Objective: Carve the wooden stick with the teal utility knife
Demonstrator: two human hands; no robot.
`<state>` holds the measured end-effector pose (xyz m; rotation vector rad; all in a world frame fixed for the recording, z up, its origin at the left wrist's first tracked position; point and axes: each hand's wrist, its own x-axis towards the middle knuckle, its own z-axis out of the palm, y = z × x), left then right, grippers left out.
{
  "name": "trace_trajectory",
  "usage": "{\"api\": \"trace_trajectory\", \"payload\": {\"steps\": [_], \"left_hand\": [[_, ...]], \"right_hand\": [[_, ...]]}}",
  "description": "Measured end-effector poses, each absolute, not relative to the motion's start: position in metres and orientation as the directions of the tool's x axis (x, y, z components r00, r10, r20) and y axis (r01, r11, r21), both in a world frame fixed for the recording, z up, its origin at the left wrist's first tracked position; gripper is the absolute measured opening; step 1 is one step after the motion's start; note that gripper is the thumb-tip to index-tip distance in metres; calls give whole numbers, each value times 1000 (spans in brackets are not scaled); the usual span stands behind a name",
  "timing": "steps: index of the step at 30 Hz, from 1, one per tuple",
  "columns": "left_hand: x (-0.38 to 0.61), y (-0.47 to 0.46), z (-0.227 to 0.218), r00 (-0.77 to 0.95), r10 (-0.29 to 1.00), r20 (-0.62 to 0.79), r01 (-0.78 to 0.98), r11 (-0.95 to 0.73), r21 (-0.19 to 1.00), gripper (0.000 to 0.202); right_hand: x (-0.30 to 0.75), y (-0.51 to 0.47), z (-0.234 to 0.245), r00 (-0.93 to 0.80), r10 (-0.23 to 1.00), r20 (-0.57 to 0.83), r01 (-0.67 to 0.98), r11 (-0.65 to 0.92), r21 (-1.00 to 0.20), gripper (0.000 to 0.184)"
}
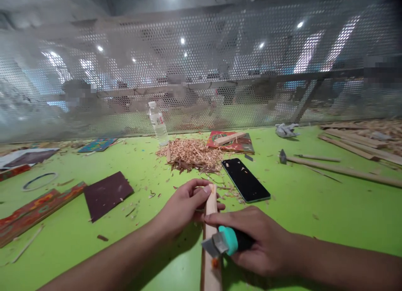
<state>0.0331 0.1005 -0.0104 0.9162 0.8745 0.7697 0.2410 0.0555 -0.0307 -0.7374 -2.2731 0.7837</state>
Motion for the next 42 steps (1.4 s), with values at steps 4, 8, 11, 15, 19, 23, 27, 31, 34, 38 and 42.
{"api": "trace_trajectory", "payload": {"steps": [4,8,11,15,19,23,27,31,34,38,42], "left_hand": [[34,91,-16,481,837,-262,-286,432,855,40],[36,82,-21,633,735,-244,-359,558,748,44],[35,78,-21,735,630,-251,-233,582,779,51],[35,76,-26,768,613,-185,-258,561,786,42],[35,74,-34,729,658,-190,-293,550,782,36],[35,72,-37,651,721,-236,-315,539,781,37],[32,71,-32,649,729,-218,-260,482,836,48],[29,71,-23,686,693,-221,-99,390,915,52],[30,71,-22,668,710,-221,-71,356,932,56],[33,70,-23,649,721,-242,-89,388,917,76],[36,68,-23,621,738,-265,-84,399,913,86]], "right_hand": [[248,59,-17,-527,771,357,341,577,-742,43],[250,63,-5,-424,823,379,336,531,-778,34],[252,66,-6,-430,830,355,356,517,-779,37],[256,69,-11,-467,806,364,393,558,-731,41],[264,74,-8,-448,815,368,514,571,-641,28],[271,79,-3,-431,844,320,626,535,-567,28],[272,81,-6,-507,817,275,655,573,-493,24],[272,82,-10,-541,813,215,676,573,-463,35],[272,81,-12,-573,796,195,657,588,-471,37],[271,77,-13,-669,725,164,591,653,-473,36],[270,75,-13,-692,701,173,554,669,-496,35]]}}
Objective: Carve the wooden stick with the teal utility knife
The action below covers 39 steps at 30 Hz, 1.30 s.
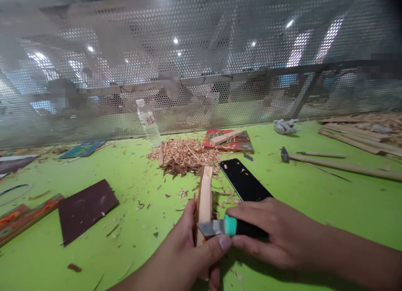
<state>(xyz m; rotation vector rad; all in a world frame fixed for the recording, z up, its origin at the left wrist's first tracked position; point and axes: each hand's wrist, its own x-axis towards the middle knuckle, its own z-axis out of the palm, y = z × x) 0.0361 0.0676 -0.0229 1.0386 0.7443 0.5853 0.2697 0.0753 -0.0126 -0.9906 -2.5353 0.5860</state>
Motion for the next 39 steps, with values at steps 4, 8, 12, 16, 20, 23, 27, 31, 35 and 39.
{"api": "trace_trajectory", "payload": {"steps": [4,8,12,16,20,23,27,31,35,39], "left_hand": [[38,66,-21,594,757,-273,-74,389,918,90],[38,65,-20,555,784,-280,-37,359,932,84],[38,65,-22,543,798,-262,-48,341,939,77],[37,64,-25,479,846,-234,-76,306,949,84],[37,64,-24,501,833,-237,-92,323,942,80],[38,64,-22,519,820,-241,-98,337,936,73],[41,63,-21,493,834,-247,-103,337,936,65],[42,63,-21,483,836,-262,-108,354,929,61],[42,63,-25,479,839,-259,-91,341,936,55],[43,65,-27,472,844,-254,-95,335,937,55]], "right_hand": [[270,73,-11,-695,692,195,555,689,-467,35],[271,71,-11,-694,696,187,582,694,-425,34],[271,71,-12,-696,695,180,580,693,-429,36],[271,72,-12,-714,671,198,565,720,-404,39],[270,71,-14,-708,670,222,584,733,-349,44],[269,70,-18,-689,670,276,605,742,-288,44],[269,70,-25,-650,655,386,619,751,-232,39],[269,70,-27,-628,647,432,632,748,-202,39],[266,69,-27,-617,642,455,648,743,-168,43],[264,68,-27,-603,651,461,669,728,-152,47]]}}
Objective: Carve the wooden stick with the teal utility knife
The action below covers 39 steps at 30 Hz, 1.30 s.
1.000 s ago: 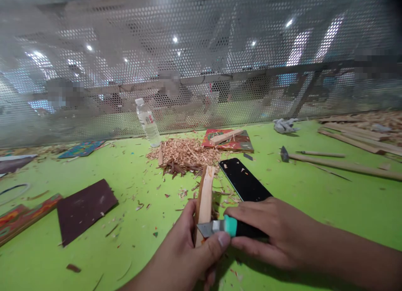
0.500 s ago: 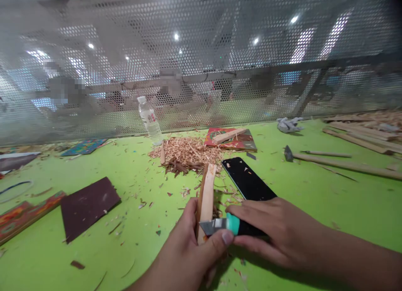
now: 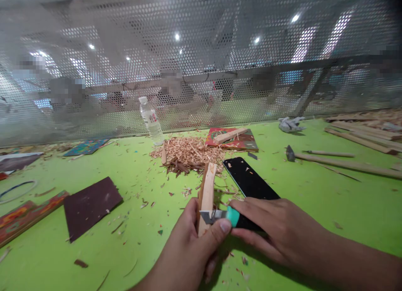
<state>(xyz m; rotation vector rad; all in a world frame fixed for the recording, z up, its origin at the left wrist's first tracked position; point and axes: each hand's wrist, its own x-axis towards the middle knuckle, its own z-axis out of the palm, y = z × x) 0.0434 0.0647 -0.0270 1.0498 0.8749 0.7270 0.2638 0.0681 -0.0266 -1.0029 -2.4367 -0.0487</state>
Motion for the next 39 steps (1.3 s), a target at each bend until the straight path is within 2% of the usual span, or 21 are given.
{"api": "trace_trajectory", "payload": {"steps": [4,10,16,19,22,26,31,39], "left_hand": [[47,66,-21,424,860,-283,-72,344,936,56],[51,67,-12,362,870,-336,-36,373,927,48],[51,69,-14,352,872,-341,25,355,935,43],[52,68,-13,340,868,-361,44,369,928,41],[52,67,-13,338,865,-371,49,378,925,39],[50,67,-18,374,863,-341,28,357,934,38],[43,68,-21,461,850,-255,-22,298,954,37],[40,70,-24,599,755,-267,-135,424,896,56]], "right_hand": [[263,68,-25,-589,685,428,700,697,-153,44],[258,64,-23,-553,690,467,735,668,-117,44],[256,69,-20,-511,701,497,778,624,-80,53],[271,86,-14,-403,755,518,846,523,-103,59],[287,99,-7,-278,719,638,930,367,-9,58],[289,100,-8,-353,709,610,872,486,-59,47],[283,95,-17,-392,721,571,825,550,-128,42],[280,89,-15,-492,755,433,764,613,-200,40]]}}
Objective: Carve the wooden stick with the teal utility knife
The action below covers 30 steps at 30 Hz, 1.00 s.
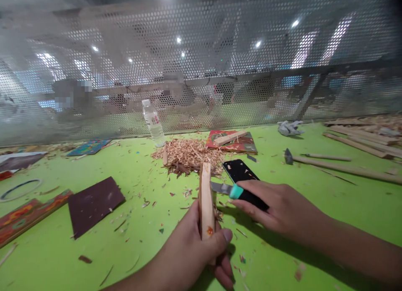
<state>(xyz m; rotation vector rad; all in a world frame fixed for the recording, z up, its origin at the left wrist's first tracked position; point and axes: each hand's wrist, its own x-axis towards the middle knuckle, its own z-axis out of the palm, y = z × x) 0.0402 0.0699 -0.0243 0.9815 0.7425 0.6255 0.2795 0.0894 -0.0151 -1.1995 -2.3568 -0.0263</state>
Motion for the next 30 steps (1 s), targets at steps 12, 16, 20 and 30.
{"api": "trace_trajectory", "payload": {"steps": [12,16,20,30], "left_hand": [[36,72,-26,608,758,-234,-79,352,933,63],[36,72,-27,606,759,-237,-91,362,928,65],[35,71,-24,609,758,-233,-84,354,932,62],[34,71,-38,505,846,-171,-334,375,865,46]], "right_hand": [[279,87,-17,-537,762,361,727,635,-260,37],[280,86,-18,-546,767,337,724,634,-270,39],[279,85,-18,-556,756,347,707,649,-280,36],[291,89,-7,-651,705,281,678,707,-204,43]]}}
